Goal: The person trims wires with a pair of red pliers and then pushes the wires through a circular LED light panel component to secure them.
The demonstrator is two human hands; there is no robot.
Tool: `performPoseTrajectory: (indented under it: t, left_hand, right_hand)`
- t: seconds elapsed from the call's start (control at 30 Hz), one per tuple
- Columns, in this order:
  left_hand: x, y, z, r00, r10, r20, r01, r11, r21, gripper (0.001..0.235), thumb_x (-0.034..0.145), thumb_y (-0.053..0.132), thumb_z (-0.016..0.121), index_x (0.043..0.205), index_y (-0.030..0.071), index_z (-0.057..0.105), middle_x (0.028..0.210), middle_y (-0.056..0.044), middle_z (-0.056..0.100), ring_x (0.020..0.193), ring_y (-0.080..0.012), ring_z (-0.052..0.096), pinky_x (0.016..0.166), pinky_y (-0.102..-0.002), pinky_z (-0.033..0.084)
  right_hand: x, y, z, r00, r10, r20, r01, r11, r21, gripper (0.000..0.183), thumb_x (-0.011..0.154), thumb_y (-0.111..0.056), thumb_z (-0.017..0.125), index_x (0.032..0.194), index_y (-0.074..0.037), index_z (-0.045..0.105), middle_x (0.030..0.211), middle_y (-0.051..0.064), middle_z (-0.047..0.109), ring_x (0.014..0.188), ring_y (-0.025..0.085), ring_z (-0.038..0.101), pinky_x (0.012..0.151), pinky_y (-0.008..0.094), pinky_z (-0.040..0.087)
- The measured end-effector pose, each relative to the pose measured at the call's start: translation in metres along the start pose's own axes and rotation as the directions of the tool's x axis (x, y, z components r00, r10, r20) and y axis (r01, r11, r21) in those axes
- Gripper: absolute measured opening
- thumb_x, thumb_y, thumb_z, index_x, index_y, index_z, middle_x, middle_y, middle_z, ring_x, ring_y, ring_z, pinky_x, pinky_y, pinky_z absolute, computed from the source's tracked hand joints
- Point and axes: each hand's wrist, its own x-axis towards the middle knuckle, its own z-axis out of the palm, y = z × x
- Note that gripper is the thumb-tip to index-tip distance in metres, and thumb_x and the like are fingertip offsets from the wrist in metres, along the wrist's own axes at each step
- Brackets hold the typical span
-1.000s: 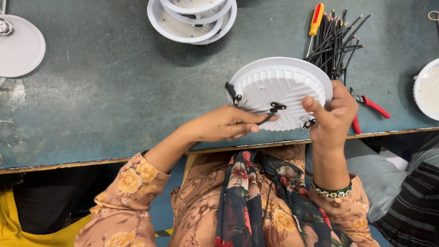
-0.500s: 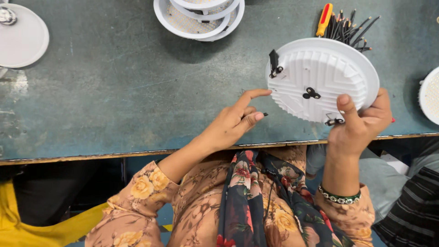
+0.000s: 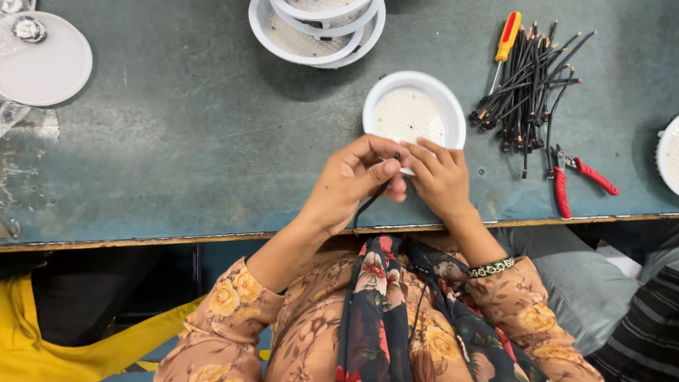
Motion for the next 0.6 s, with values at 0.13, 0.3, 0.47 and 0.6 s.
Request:
performPoseTrajectory:
  t: [0.13, 0.3, 0.47, 0.6]
  left_hand:
    - [0.012, 0.006, 0.006, 0.997, 0.077, 0.019, -0.074, 0.991, -0.112, 0.021, 0.104, 0.01, 0.069, 0.12, 0.0, 0.061, 0.106, -0.007, 0.064, 0.093, -0.0161, 0.069, 0.089, -0.038, 0.061]
    - [0.037, 0.005, 0.012, 0.968, 0.202, -0.149, -0.243, 0.9, -0.363, 0.024, 0.105, 0.011, 0.067, 0.125, 0.003, 0.057, 0.108, -0.006, 0.063, 0.097, -0.0175, 0.068, 0.096, -0.046, 0.062]
    - [0.064, 0.002, 0.003, 0.946, 0.24, -0.217, -0.306, 0.88, -0.363, 0.032, 0.105, 0.019, 0.063, 0.134, 0.006, 0.054, 0.115, -0.008, 0.066, 0.102, -0.0178, 0.069, 0.1, -0.044, 0.059]
    - [0.051, -0.027, 0.01, 0.985, 0.092, -0.147, -0.104, 0.992, -0.077, 0.042, 0.107, 0.032, 0.054, 0.136, 0.002, 0.056, 0.12, -0.011, 0.071, 0.103, -0.0188, 0.073, 0.095, -0.036, 0.06]
  right_hand:
    - [0.003, -0.003, -0.015, 0.953, 0.14, 0.27, -0.197, 0.961, 0.196, 0.037, 0.087, -0.018, 0.069, 0.123, -0.011, 0.066, 0.135, 0.004, 0.065, 0.127, 0.021, 0.06, 0.097, 0.046, 0.043]
    - [-0.018, -0.048, -0.052, 0.86, 0.267, 0.434, -0.507, 0.36, 0.783, 0.043, 0.106, -0.027, 0.049, 0.143, -0.004, 0.058, 0.143, 0.011, 0.063, 0.137, 0.022, 0.057, 0.115, 0.041, 0.04]
    - [-0.045, -0.071, -0.062, 0.47, 0.133, 0.873, -0.753, -0.455, 0.475, 0.043, 0.107, -0.018, 0.057, 0.143, 0.007, 0.057, 0.109, 0.02, 0.075, 0.082, 0.017, 0.072, 0.07, 0.025, 0.054]
    - [-0.042, -0.065, -0.064, 0.5, 0.351, 0.792, -0.663, -0.432, 0.611, 0.044, 0.104, -0.013, 0.057, 0.145, 0.003, 0.05, 0.106, 0.018, 0.076, 0.074, 0.016, 0.072, 0.059, 0.022, 0.05]
